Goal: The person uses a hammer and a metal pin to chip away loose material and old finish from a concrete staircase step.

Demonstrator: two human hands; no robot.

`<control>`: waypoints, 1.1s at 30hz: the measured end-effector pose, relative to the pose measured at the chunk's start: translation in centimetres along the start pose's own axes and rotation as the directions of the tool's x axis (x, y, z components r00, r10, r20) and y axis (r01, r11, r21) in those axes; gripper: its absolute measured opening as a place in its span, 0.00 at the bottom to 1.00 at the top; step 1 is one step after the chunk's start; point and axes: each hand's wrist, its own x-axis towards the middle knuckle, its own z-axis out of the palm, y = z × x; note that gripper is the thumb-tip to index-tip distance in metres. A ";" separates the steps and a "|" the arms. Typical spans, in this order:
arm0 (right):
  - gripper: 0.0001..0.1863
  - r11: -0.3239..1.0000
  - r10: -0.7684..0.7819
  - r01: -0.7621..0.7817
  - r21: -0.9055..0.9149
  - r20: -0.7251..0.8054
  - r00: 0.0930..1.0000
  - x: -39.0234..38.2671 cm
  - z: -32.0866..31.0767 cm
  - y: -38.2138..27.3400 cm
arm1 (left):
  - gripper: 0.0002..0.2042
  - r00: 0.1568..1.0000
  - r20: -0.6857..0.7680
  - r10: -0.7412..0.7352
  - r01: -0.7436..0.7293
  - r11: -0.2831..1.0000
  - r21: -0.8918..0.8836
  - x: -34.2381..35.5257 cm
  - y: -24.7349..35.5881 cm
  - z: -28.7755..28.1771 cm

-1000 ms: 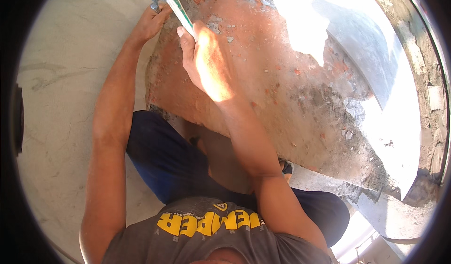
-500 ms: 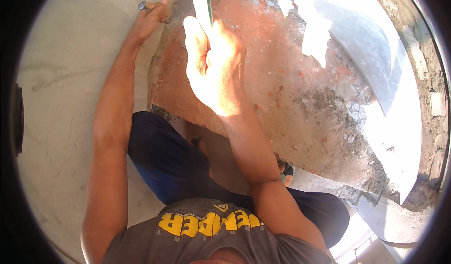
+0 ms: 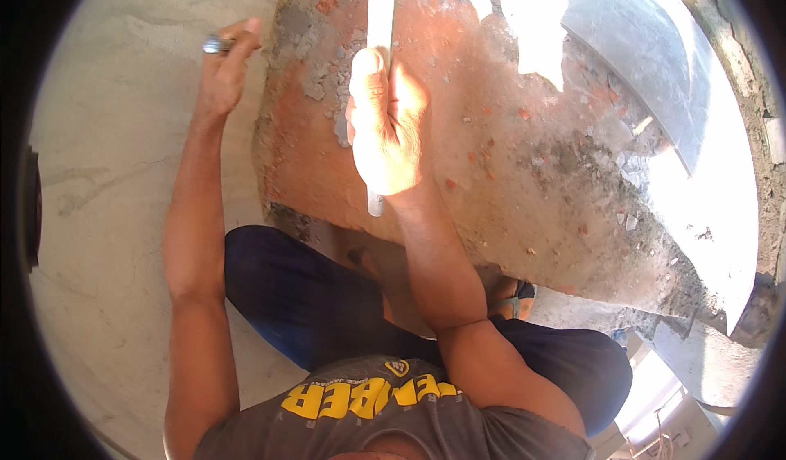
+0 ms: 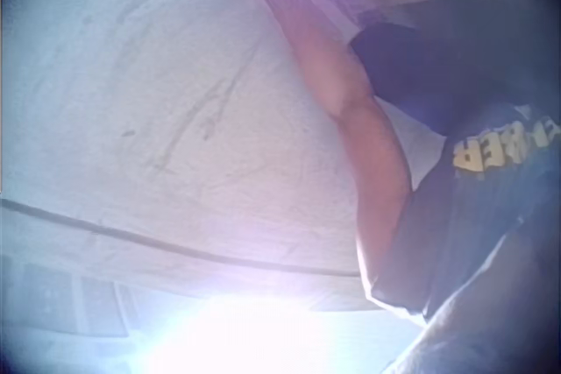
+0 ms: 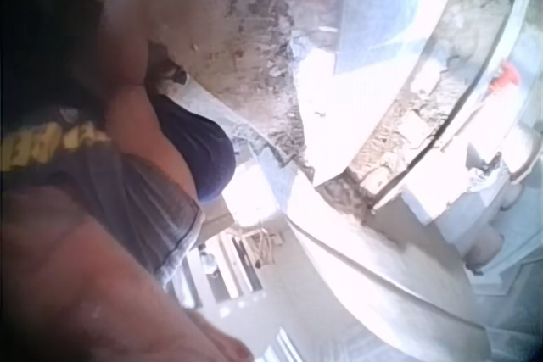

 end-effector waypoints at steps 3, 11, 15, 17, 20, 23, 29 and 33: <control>0.16 0.997 0.012 -0.011 0.082 -0.009 1.000 0.1 -0.6 0.3 | 0.27 0.984 0.154 0.091 -0.111 0.985 0.131 0.2 0.2 4.1; 0.16 0.992 -0.080 0.079 0.095 0.016 0.997 -0.1 -2.7 -1.5 | 0.31 0.984 0.065 0.165 -0.176 0.958 0.225 1.8 -1.4 7.3; 0.16 0.990 -0.120 0.115 0.080 0.059 0.991 -0.3 -3.3 -2.1 | 0.30 0.994 0.052 0.095 -0.105 0.963 0.247 1.8 -1.4 7.1; 0.16 0.986 -0.129 0.121 0.113 0.067 0.989 -0.5 -3.5 -2.3 | 0.30 0.996 0.053 0.073 -0.084 0.963 0.256 1.8 -1.2 7.1; 0.15 0.979 -0.181 0.176 0.104 0.040 0.983 -0.9 -3.2 -2.2 | 0.28 0.997 0.043 0.069 -0.078 0.962 0.262 1.9 -1.1 6.9; 0.13 0.958 -0.281 0.281 0.055 -0.013 0.960 -1.6 -2.4 -1.3 | 0.28 0.997 0.030 0.075 -0.080 0.962 0.262 2.1 -0.9 6.7; 0.13 0.948 -0.310 0.298 -0.110 -0.116 0.944 -3.1 -0.5 5.2 | 0.25 0.999 0.043 0.029 -0.039 0.972 0.233 3.0 0.2 6.2; 0.14 0.881 -0.096 0.040 -0.471 -0.097 0.991 -3.1 -1.0 4.6 | 0.22 0.996 0.007 0.093 -0.093 0.971 0.219 2.8 -0.6 6.4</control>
